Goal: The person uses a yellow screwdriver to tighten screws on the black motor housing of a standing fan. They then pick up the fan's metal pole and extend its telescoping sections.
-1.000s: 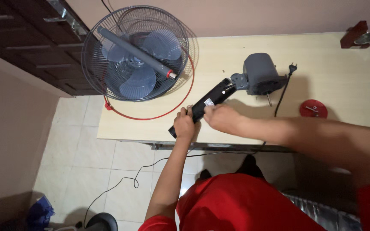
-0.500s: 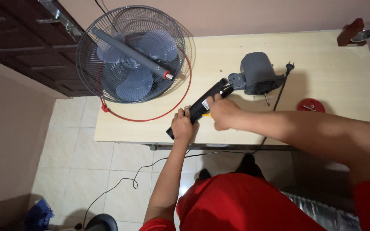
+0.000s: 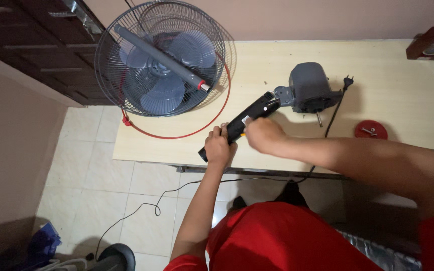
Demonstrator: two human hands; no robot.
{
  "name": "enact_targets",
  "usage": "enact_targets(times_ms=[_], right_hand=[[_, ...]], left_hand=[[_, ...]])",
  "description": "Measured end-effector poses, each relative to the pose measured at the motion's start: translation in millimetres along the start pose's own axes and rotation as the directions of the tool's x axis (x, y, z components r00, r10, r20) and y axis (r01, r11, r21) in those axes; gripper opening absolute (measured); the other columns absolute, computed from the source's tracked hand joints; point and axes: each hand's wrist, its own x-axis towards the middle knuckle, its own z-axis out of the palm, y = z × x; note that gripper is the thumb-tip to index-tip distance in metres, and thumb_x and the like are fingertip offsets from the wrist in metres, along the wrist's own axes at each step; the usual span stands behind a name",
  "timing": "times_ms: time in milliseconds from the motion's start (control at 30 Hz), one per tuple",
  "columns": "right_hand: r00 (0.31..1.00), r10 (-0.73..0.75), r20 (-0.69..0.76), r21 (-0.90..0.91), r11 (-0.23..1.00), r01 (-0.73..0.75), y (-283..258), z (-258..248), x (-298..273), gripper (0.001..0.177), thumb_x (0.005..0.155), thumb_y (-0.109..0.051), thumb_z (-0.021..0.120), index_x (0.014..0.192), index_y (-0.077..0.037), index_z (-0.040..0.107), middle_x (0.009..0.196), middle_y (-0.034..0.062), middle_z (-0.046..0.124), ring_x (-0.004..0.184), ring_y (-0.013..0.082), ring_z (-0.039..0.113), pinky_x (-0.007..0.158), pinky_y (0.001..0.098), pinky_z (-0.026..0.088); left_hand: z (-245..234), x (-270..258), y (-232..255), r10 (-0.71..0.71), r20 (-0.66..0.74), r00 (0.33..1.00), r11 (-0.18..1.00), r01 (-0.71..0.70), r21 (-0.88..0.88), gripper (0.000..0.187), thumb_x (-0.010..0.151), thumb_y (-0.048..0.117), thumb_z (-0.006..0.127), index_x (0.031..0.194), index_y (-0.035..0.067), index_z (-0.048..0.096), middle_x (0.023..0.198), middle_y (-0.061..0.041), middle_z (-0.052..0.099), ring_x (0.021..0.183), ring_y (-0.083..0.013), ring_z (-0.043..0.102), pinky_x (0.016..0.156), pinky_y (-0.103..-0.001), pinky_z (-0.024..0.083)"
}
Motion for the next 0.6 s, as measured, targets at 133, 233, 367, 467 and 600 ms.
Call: enact_targets(times_ms=[133,233,367,467,600], right_hand=[[1.0,-0.017,0.02,-0.014,1.0,0.017,10,-4,0,0.034,0.091,-0.023,0.057,0.107,0.006,0.062,0.095,0.0292,0.069,0.083,0.0435,0.069,0.076,0.0535,0.057],[0.965,-0.26,0.007,-0.09,0.961,0.26,18,6,-6,0.039,0.086,-0.021,0.059,0.108,0.01,0.058,0.099,0.0311,0.066,0.079,0.0441,0.069,0.068,0.0525,0.057],[0.828,-0.545,0.131,-0.387,0.741,0.549,27,16,-9,0.023,0.096,-0.009,0.053,0.098,0.011,0.063,0.092,0.0244,0.066,0.079,0.04,0.07,0.065,0.0512,0.055],[0.688,-0.656,0.31,-0.585,0.439,0.682,32,17,-14,0.019,0.091,-0.005,0.057,0.089,0.011,0.066,0.091,0.0226,0.068,0.074,0.0363,0.071,0.061,0.0479,0.057],[0.933,-0.359,0.022,-0.299,0.888,0.349,24,12,-15,0.011,0.078,-0.005,0.062,0.083,0.002,0.07,0.093,0.0247,0.072,0.08,0.0389,0.073,0.069,0.0487,0.059]], left_hand=[[0,1,-1,-0.003,0.003,1.0,1.0,0.003,0.013,0.079,0.065,0.023,0.082,0.139,0.007,0.059,0.11,-0.011,0.06,0.099,-0.0314,0.062,0.081,-0.045,0.054],[0,0,-1,0.005,-0.013,1.0,1.0,-0.005,-0.024,0.081,0.063,0.024,0.082,0.139,0.006,0.058,0.109,-0.01,0.06,0.097,-0.0311,0.062,0.082,-0.044,0.054],[0,1,-3,0.03,-0.018,0.999,1.0,-0.03,-0.006,0.081,0.062,0.026,0.083,0.137,0.006,0.058,0.109,-0.011,0.06,0.097,-0.032,0.062,0.079,-0.045,0.054],[4,1,-4,0.019,-0.019,1.0,1.0,-0.019,0.006,0.079,0.064,0.025,0.082,0.137,0.007,0.059,0.108,-0.01,0.06,0.097,-0.0314,0.063,0.08,-0.044,0.055],[10,1,-6,0.027,-0.048,0.999,1.0,-0.026,0.017,0.076,0.064,0.025,0.082,0.136,0.009,0.061,0.108,-0.01,0.06,0.096,-0.0312,0.063,0.08,-0.045,0.055]])
